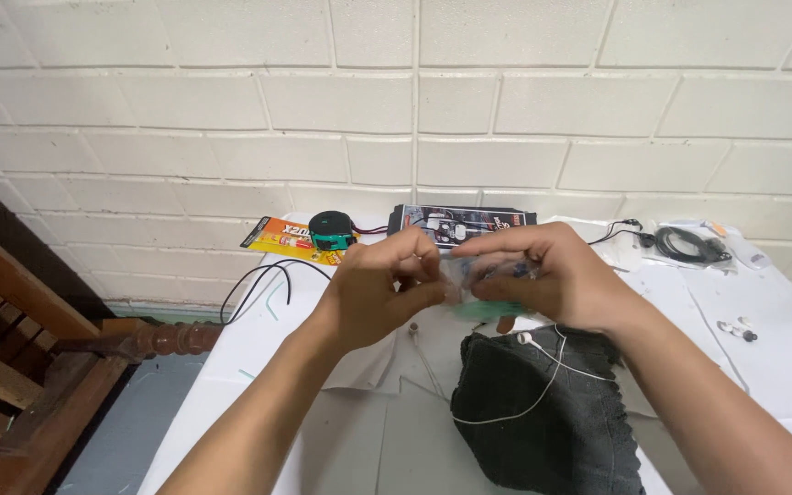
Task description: Assembling a small electronic device by connecting wires and wrapping components in fabric
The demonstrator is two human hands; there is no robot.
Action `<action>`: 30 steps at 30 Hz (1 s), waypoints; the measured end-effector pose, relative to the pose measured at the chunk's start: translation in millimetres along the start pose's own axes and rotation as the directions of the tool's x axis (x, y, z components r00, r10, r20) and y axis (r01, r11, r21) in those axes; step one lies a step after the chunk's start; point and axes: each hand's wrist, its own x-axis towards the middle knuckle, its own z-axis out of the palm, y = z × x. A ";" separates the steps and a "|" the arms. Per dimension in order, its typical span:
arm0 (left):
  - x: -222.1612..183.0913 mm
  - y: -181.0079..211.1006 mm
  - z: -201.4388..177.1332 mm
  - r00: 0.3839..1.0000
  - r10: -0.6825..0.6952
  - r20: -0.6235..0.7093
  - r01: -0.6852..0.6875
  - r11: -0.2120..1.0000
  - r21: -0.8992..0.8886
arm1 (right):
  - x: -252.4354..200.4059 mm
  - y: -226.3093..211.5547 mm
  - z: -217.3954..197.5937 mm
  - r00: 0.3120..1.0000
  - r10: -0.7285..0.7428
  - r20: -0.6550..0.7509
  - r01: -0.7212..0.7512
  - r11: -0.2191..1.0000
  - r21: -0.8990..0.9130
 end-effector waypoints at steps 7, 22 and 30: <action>-1.3 14.0 -1.8 0.996 -0.043 0.078 0.037 0.996 0.078 | 3.5 16.9 3.1 0.996 -0.028 -0.085 0.029 1.000 0.006; -0.1 12.9 5.0 0.992 0.127 0.012 -0.126 0.971 0.202 | -9.9 17.0 -3.6 0.988 0.155 0.019 -0.155 0.988 -0.009; -0.2 22.1 14.8 0.997 0.078 0.020 -0.080 0.983 0.165 | -13.3 24.7 -7.8 0.982 0.181 0.060 -0.183 0.983 0.025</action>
